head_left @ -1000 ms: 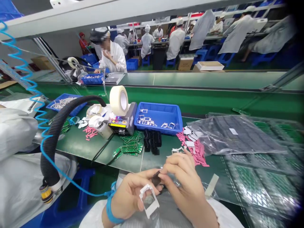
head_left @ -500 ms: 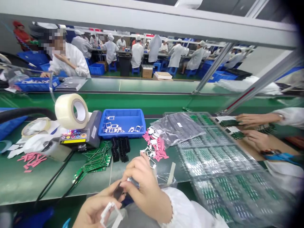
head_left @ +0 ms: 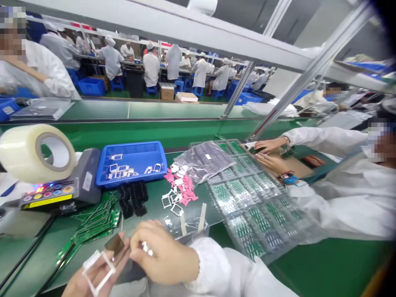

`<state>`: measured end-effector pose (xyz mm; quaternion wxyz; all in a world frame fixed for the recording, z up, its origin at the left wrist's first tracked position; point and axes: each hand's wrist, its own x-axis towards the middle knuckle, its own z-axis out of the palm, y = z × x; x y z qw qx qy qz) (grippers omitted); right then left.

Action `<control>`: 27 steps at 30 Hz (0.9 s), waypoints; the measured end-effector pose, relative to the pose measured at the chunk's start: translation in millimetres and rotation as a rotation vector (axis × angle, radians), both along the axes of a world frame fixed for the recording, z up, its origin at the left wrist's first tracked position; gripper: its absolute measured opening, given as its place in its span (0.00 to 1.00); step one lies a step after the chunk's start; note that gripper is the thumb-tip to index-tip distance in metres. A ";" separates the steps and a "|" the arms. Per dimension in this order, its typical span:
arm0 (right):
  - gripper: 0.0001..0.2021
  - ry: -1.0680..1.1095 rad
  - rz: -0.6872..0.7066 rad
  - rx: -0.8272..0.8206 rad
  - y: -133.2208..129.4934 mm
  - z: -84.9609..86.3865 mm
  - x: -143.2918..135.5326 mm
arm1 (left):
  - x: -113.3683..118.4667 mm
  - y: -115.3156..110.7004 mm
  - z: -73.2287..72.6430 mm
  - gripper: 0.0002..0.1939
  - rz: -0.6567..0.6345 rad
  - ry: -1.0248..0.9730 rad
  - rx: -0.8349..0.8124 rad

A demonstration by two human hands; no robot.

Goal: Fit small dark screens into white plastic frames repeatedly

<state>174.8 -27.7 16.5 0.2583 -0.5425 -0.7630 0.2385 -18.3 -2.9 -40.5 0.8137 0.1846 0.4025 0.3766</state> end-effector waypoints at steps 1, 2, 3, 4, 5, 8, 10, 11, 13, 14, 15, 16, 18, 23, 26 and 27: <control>0.04 -0.026 -0.003 -0.051 1.2 -7.1 2.0 | 0.6 -0.9 6.7 0.18 0.029 -0.001 0.001; 0.04 -0.056 -0.015 -0.092 3.0 -16.6 4.0 | 1.6 -2.2 13.6 0.19 0.061 -0.008 0.001; 0.04 -0.083 -0.036 -0.120 5.5 -27.9 5.6 | 2.9 -3.4 20.0 0.19 0.085 -0.023 0.005; 0.05 -0.104 -0.063 -0.136 8.5 -39.9 6.6 | 4.2 -4.1 24.9 0.19 0.101 -0.049 0.027; 0.07 -0.119 -0.089 -0.144 11.6 -51.1 7.1 | 5.4 -4.3 28.2 0.18 0.101 -0.081 0.049; 0.06 -0.135 -0.136 -0.131 18.5 -65.5 7.5 | 6.2 -4.4 30.7 0.17 0.084 -0.147 0.093; 0.06 -0.101 -0.113 -0.094 19.5 -52.6 9.4 | 5.7 -6.2 31.4 0.16 0.042 -0.169 0.121; 0.09 -0.071 -0.079 -0.068 18.9 -40.8 10.4 | 5.7 -7.6 32.5 0.16 0.015 -0.173 0.137; 0.16 -0.007 0.039 0.025 16.4 -13.9 10.3 | 6.6 -10.8 36.7 0.17 -0.044 -0.179 0.173; 0.18 0.011 0.103 0.096 15.1 -1.7 8.7 | 7.5 -12.2 39.3 0.18 -0.070 -0.178 0.187; 0.19 0.009 0.151 0.175 14.1 8.0 6.0 | 8.4 -13.4 42.0 0.18 -0.098 -0.173 0.201; 0.18 -0.010 0.184 0.256 13.7 14.8 2.8 | 9.4 -14.1 44.6 0.19 -0.124 -0.164 0.214; 0.12 -0.075 0.199 0.375 14.3 19.9 -3.7 | 10.9 -14.6 48.5 0.19 -0.167 -0.135 0.237; 0.10 0.105 0.200 0.329 19.1 12.0 -5.7 | 10.5 -12.4 47.6 0.18 -0.146 -0.209 0.211; 0.14 0.509 0.238 0.099 19.4 6.8 -4.8 | 10.2 -11.9 44.1 0.18 -0.168 -0.373 0.169; 0.15 0.658 0.252 0.014 18.7 4.2 -6.0 | 10.6 -12.1 43.6 0.19 -0.184 -0.414 0.166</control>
